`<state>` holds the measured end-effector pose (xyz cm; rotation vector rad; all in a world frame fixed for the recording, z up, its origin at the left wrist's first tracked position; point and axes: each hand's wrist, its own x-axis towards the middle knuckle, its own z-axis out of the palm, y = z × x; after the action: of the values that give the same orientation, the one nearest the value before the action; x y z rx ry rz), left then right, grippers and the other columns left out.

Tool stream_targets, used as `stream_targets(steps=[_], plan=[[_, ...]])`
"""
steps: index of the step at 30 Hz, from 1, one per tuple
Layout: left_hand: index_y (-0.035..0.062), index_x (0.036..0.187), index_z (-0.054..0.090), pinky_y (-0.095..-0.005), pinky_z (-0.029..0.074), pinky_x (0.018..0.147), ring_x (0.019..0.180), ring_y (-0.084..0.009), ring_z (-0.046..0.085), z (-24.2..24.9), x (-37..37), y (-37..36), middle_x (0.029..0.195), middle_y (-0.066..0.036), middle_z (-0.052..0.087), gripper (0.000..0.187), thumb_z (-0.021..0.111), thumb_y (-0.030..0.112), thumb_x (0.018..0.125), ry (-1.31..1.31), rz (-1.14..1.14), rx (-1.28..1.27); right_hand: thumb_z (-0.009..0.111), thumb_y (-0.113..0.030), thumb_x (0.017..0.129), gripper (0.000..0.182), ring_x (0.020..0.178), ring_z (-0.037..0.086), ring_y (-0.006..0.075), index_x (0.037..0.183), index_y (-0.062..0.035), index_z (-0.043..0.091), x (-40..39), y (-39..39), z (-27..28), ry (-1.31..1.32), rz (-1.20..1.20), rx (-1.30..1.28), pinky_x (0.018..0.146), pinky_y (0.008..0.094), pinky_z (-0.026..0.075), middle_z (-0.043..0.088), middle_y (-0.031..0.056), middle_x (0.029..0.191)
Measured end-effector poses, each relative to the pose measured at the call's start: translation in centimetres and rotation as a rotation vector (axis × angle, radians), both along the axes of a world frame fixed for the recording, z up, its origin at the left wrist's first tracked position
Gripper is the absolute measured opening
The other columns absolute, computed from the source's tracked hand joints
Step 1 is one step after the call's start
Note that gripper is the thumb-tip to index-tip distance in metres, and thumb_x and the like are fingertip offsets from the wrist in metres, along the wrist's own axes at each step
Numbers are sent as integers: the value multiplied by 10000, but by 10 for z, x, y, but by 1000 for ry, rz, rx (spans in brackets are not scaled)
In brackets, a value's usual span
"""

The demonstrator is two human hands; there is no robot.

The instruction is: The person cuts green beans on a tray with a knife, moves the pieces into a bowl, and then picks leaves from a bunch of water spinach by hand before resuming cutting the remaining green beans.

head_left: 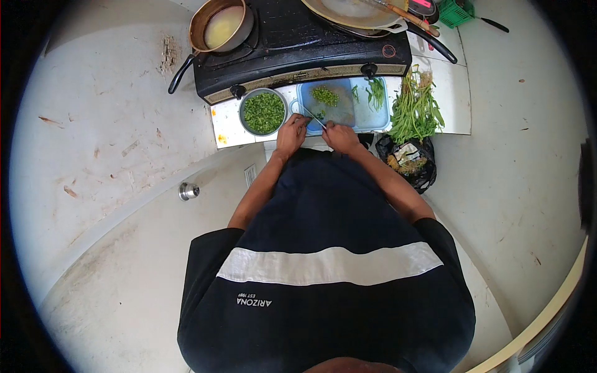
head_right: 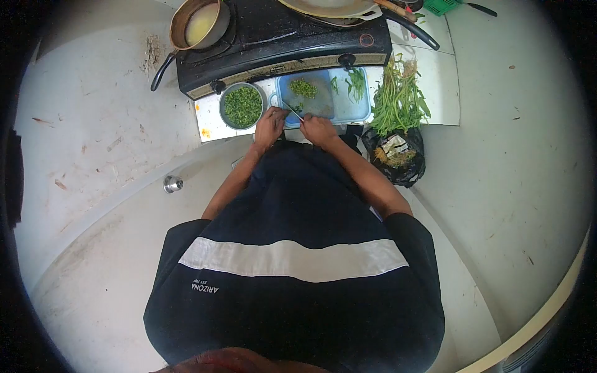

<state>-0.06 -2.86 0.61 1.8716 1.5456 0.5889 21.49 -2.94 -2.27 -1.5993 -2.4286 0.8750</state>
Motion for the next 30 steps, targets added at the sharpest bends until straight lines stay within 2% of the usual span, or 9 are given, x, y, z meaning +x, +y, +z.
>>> stream_targets(steps=[5, 7, 10, 13, 16, 22, 30], plan=[[106, 1114, 756, -419, 539, 740, 747, -285, 667, -3, 3, 5, 1062, -63, 683, 175, 703, 143, 951, 20, -10, 13, 552, -355, 1015, 391, 691, 717, 452, 959, 29, 595, 2, 2, -4, -2, 0, 0, 657, 549, 590, 698, 260, 727], [92, 1049, 757, -446, 559, 758, 878, -347, 700, -3, 4, 6, 1061, -86, 688, 137, 706, 158, 941, 35, -6, 36, 553, -357, 1013, 397, 695, 717, 455, 956, 32, 599, 4, 4, -4, -5, 2, 6, 661, 551, 590, 699, 259, 729], [78, 1014, 753, -451, 560, 762, 873, -356, 698, -3, 7, 9, 1051, -95, 687, 125, 704, 173, 950, 37, 10, -20, 553, -361, 1014, 407, 706, 716, 464, 960, 39, 608, 6, 7, -3, -4, 12, -1, 671, 559, 589, 699, 264, 736], [73, 1005, 743, -461, 558, 753, 868, -368, 694, -8, 9, 11, 1029, -108, 684, 119, 690, 170, 960, 31, 23, 38, 550, -361, 1016, 412, 721, 714, 474, 977, 44, 615, 9, 10, -3, 5, 32, -26, 684, 568, 587, 696, 273, 741], [38, 1037, 719, -462, 537, 752, 835, -365, 687, -11, 12, 11, 1030, -133, 682, 161, 696, 183, 972, 46, 44, 4, 551, -358, 1017, 410, 734, 710, 483, 995, 45, 620, 11, 14, -1, 18, 51, -60, 697, 573, 585, 693, 283, 746], [41, 1068, 679, -495, 551, 729, 852, -405, 686, -9, 15, 12, 1027, -151, 661, 152, 648, 169, 993, 122, -14, 38, 560, -347, 1013, 398, 739, 703, 491, 1004, 46, 622, 14, 16, -4, 62, 53, -83, 704, 578, 580, 692, 288, 754], [66, 1049, 679, -504, 553, 694, 823, -403, 688, -10, 11, 12, 1041, -145, 656, 158, 692, 163, 925, 112, -66, 80, 567, -327, 1006, 375, 704, 697, 483, 964, 41, 630, 14, 15, -4, 84, 42, -33, 697, 577, 573, 680, 280, 715]])
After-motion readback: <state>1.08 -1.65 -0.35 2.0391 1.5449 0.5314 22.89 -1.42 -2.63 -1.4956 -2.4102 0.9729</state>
